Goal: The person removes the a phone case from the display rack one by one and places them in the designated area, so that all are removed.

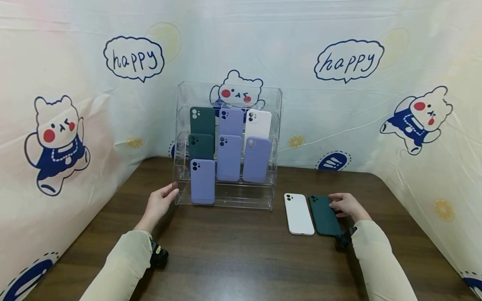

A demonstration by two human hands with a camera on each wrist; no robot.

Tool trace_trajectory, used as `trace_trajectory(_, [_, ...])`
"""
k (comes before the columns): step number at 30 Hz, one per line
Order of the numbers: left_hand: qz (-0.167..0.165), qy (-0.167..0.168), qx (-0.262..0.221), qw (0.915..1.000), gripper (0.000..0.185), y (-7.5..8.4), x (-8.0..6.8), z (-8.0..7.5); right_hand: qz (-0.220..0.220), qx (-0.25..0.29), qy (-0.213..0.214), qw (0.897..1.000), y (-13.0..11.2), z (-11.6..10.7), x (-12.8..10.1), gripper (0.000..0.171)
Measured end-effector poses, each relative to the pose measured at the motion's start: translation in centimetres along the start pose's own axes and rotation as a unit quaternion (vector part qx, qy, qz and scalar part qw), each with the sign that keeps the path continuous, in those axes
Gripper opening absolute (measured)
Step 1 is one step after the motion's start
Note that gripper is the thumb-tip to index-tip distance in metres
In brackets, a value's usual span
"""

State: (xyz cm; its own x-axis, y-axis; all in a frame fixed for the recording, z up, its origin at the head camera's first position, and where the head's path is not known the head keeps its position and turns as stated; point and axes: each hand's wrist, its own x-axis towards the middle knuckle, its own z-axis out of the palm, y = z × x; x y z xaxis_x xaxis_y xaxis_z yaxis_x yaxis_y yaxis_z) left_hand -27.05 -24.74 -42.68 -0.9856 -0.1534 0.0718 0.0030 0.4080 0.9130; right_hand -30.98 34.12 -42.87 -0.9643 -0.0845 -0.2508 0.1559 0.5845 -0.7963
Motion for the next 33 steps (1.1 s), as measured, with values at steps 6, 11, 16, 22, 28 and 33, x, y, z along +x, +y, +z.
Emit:
trace_trajectory(6, [0.006, -0.002, 0.007, 1.0000, 0.049, 0.0, 0.0, -0.1, 0.007, -0.004, -0.002, 1.000, -0.3, 0.1, -0.2, 0.044])
trace_trajectory(11, [0.002, -0.001, 0.006, 1.0000, 0.050, 0.1, -0.1, -0.1, 0.010, -0.007, -0.004, 1.000, -0.4, 0.0, -0.3, 0.044])
trace_trajectory(16, [0.003, 0.001, 0.006, 1.0000, 0.049, 0.1, 0.0, 0.0, 0.013, -0.009, -0.007, 1.000, -0.2, -0.1, -0.2, 0.044])
trace_trajectory(22, [0.010, 0.005, 0.005, 0.9999, 0.049, -0.1, 0.1, 0.0, 0.017, -0.005, -0.007, 1.000, 0.0, -0.1, -0.1, 0.044])
trace_trajectory(28, [0.011, 0.001, 0.007, 0.9999, 0.049, -0.2, 0.0, 0.0, -0.015, 0.003, 0.019, 1.000, -0.5, -0.5, -0.2, 0.045])
trace_trajectory(33, [0.008, 0.001, 0.008, 0.9999, 0.050, -0.1, 0.0, 0.0, -0.059, 0.005, 0.044, 0.997, -2.6, -1.2, -0.7, 0.049])
